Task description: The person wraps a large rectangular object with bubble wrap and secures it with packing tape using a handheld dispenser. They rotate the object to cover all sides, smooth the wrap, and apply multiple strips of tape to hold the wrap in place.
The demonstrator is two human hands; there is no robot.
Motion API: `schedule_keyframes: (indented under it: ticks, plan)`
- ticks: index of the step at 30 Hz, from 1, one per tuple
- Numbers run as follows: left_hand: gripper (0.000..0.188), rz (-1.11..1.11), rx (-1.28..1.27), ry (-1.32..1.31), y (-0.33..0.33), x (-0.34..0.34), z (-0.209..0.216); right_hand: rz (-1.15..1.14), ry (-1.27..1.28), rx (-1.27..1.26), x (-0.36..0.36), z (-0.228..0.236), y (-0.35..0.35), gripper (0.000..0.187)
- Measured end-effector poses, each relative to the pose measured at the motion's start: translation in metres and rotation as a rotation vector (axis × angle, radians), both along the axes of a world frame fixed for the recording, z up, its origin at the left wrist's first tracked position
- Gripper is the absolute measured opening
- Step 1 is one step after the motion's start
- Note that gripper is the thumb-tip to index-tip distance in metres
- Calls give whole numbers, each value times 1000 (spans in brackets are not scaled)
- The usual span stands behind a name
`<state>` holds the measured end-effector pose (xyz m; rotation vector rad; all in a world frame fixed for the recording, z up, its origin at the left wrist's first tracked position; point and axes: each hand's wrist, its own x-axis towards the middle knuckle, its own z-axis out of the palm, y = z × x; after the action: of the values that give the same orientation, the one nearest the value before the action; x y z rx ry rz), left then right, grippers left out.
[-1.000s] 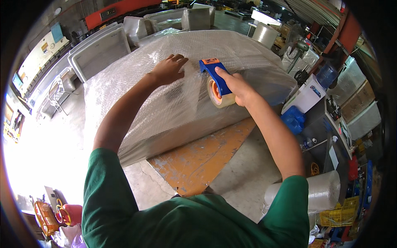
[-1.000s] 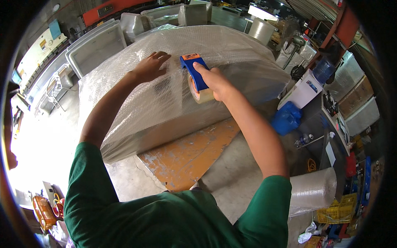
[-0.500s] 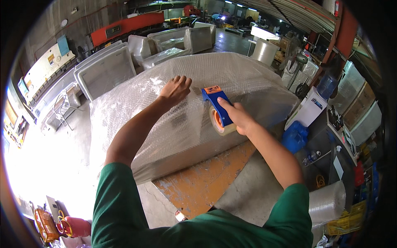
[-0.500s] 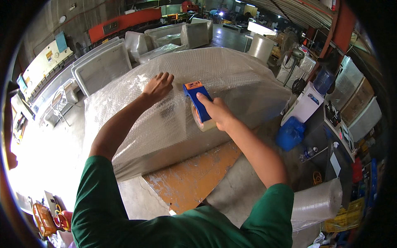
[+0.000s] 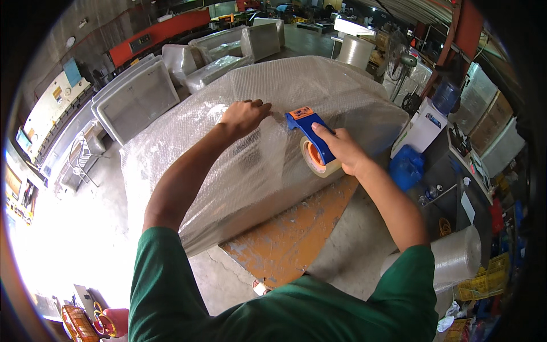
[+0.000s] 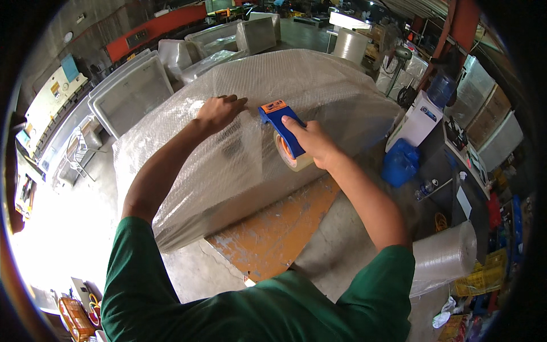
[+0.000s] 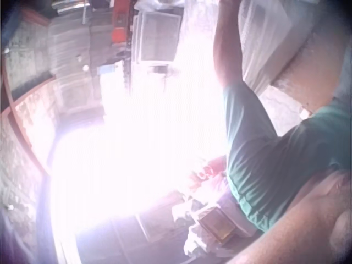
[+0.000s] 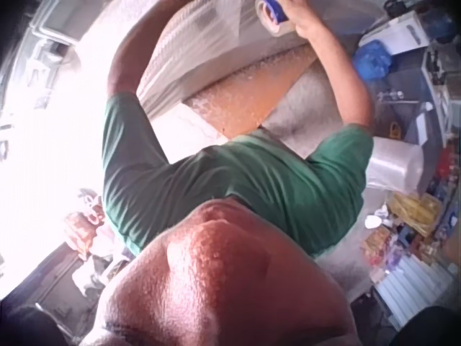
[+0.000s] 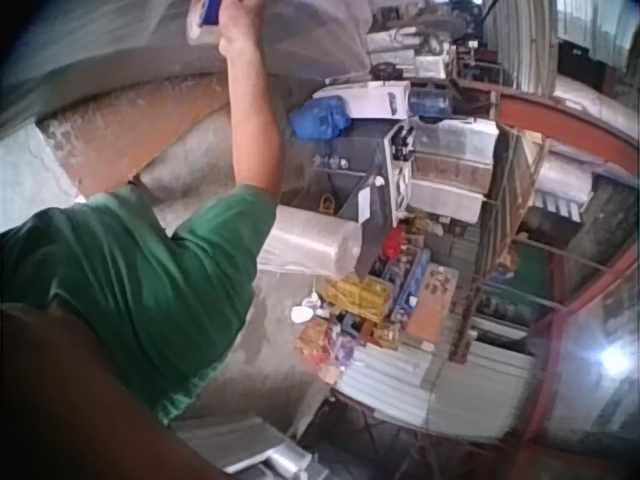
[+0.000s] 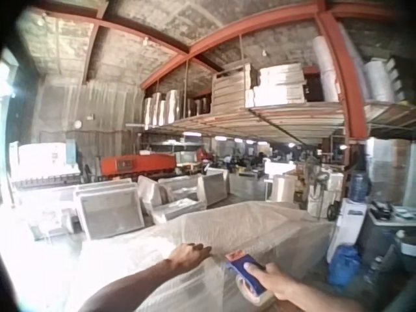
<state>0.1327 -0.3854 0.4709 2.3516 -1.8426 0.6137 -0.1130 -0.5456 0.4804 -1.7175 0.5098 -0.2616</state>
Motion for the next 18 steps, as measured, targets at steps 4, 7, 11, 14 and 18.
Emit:
schedule_keyframes:
  ticks: [4,7,11,14,18]
  plan:
    - [47,-10,-34,132,4,0,1,-11,34,-12,-1,7,5,52]
    - [67,-84,-85,230,17,-3,-1,-12,41,0,-4,10,8,53]
    - [102,44,181,143,25,-40,12,2,49,65,-9,10,7,51]
    - [110,181,234,114,22,-81,11,-17,50,31,-7,5,4,51]
    - [93,229,-175,-156,15,-117,-25,-22,64,-8,-7,14,13,54]
